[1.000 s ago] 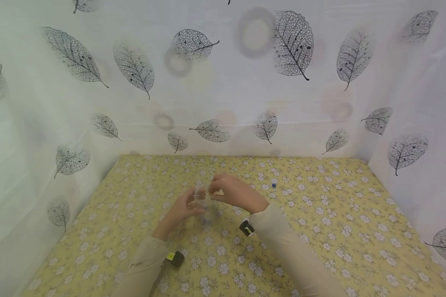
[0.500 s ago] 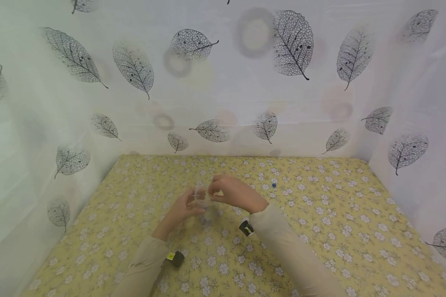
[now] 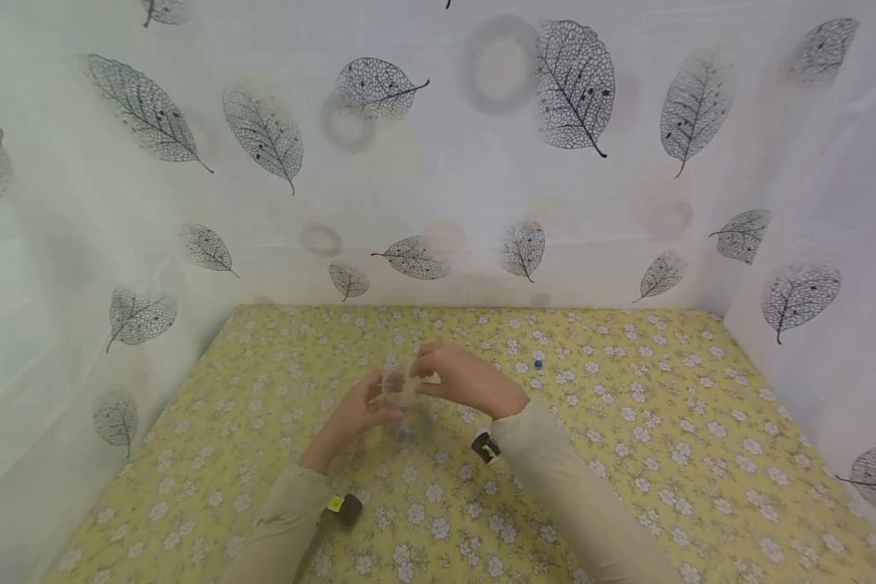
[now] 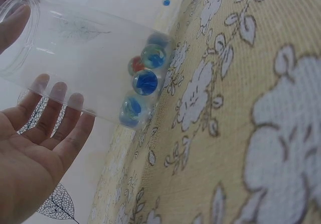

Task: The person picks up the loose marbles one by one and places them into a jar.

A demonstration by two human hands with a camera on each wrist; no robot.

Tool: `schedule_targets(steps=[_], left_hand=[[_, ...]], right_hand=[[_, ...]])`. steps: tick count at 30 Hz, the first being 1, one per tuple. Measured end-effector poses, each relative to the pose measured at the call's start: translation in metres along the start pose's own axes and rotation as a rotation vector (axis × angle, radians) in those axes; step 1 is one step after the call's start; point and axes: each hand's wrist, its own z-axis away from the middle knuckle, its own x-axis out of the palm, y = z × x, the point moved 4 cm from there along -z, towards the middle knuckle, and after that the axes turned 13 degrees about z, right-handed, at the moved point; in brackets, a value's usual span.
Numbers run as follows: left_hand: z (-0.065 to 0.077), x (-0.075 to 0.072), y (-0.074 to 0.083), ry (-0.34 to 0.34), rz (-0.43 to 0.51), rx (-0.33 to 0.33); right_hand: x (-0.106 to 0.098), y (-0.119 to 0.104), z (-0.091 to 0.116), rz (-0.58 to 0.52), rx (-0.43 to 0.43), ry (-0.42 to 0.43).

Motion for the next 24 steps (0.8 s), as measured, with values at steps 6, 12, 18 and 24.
schedule_targets(steps=[6,12,18,24], left_hand=[[0.001,0.001,0.002,-0.001,0.020,-0.021],[0.006,0.006,0.017,-0.012,0.033,-0.034],[0.002,0.003,0.006,-0.002,-0.003,0.001],[0.001,0.001,-0.001,0.001,-0.012,0.017]], right_hand=[[-0.006,0.009,0.005,0.001,0.038,-0.007],[-0.011,0.024,0.016,-0.003,0.095,-0.006],[-0.011,0.047,0.032,-0.018,0.162,-0.011],[-0.009,0.071,0.051,-0.013,0.265,-0.030]])
